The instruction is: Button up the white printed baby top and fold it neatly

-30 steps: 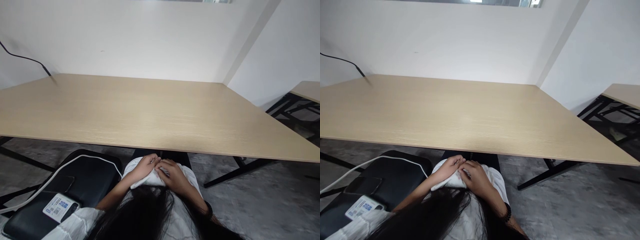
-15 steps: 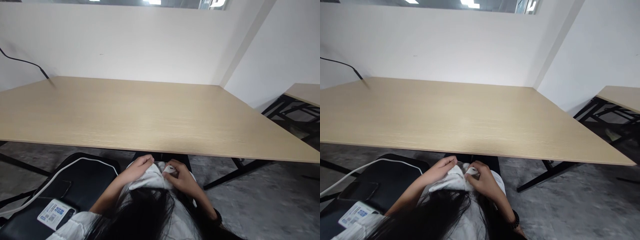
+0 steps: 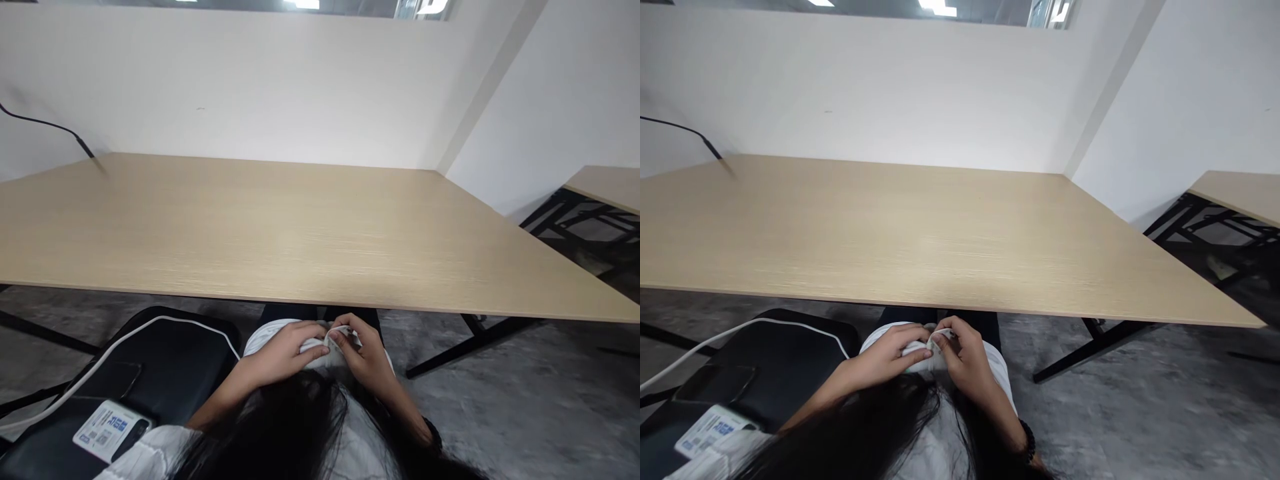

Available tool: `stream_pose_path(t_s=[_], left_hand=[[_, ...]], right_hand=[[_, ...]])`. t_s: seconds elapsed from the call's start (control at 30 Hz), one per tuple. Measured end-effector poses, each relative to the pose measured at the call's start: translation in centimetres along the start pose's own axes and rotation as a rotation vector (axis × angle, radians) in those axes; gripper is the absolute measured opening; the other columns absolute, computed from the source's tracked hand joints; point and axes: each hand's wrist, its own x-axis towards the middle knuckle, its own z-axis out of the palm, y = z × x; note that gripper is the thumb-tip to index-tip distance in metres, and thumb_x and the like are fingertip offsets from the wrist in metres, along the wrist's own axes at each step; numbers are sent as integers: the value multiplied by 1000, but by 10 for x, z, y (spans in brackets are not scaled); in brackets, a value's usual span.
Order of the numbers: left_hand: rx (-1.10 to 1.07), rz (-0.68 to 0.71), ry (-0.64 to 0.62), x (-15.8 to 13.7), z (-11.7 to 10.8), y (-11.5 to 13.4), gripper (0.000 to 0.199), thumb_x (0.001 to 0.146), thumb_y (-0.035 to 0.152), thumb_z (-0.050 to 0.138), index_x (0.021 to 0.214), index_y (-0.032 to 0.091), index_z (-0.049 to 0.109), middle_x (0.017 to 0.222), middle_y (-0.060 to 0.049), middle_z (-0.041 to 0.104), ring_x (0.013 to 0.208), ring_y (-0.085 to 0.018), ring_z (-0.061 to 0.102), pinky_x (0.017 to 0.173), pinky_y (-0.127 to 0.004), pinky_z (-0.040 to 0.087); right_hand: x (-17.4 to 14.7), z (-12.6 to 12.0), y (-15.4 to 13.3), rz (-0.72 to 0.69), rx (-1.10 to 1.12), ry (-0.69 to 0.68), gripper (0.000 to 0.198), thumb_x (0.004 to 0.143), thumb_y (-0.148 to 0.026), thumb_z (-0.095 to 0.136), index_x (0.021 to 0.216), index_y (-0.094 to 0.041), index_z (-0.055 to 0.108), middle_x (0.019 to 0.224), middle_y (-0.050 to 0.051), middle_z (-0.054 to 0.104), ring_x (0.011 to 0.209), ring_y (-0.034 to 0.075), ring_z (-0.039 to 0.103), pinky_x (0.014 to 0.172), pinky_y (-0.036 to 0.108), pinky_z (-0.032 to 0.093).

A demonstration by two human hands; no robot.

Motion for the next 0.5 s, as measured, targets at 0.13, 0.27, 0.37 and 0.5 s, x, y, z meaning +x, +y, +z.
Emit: stream_pose_path(t_s=[0.13, 0.27, 0.37, 0.5], left_hand=[[-41, -12, 51, 1, 3, -1, 23, 96, 39, 53, 99, 19, 66, 95, -3, 69, 88, -17, 62, 80, -25, 45], [-109, -22, 102, 1, 6, -2, 26, 97, 40, 51, 98, 19, 68, 95, -3, 70, 88, -16, 64, 81, -24, 45], [-140, -49, 88, 0, 6, -6, 28, 92, 44, 58, 95, 19, 69, 93, -3, 71, 85, -17, 64, 79, -25, 46], [-65, -69, 70, -4, 1, -10, 32, 84, 50, 69, 89, 18, 68, 83, 0, 70, 75, -16, 63, 70, -24, 46]], right_hand=[[-2, -1, -1, -83, -46, -28, 6, 91, -24, 58, 88, -19, 59, 81, 2, 62, 75, 15, 57, 68, 26, 42], [-4, -3, -4, -170, -54, -77, 5, 91, -24, 58, 90, -19, 61, 83, 2, 63, 78, 16, 58, 71, 27, 42], [-6, -3, -3, -94, -15, -13, 10, 92, -28, 58, 87, -19, 60, 75, 0, 60, 66, 13, 53, 61, 25, 39], [-8, -2, 5, 108, 107, 256, 26, 95, -40, 52, 80, -19, 54, 58, -5, 44, 49, 10, 37, 46, 23, 28]])
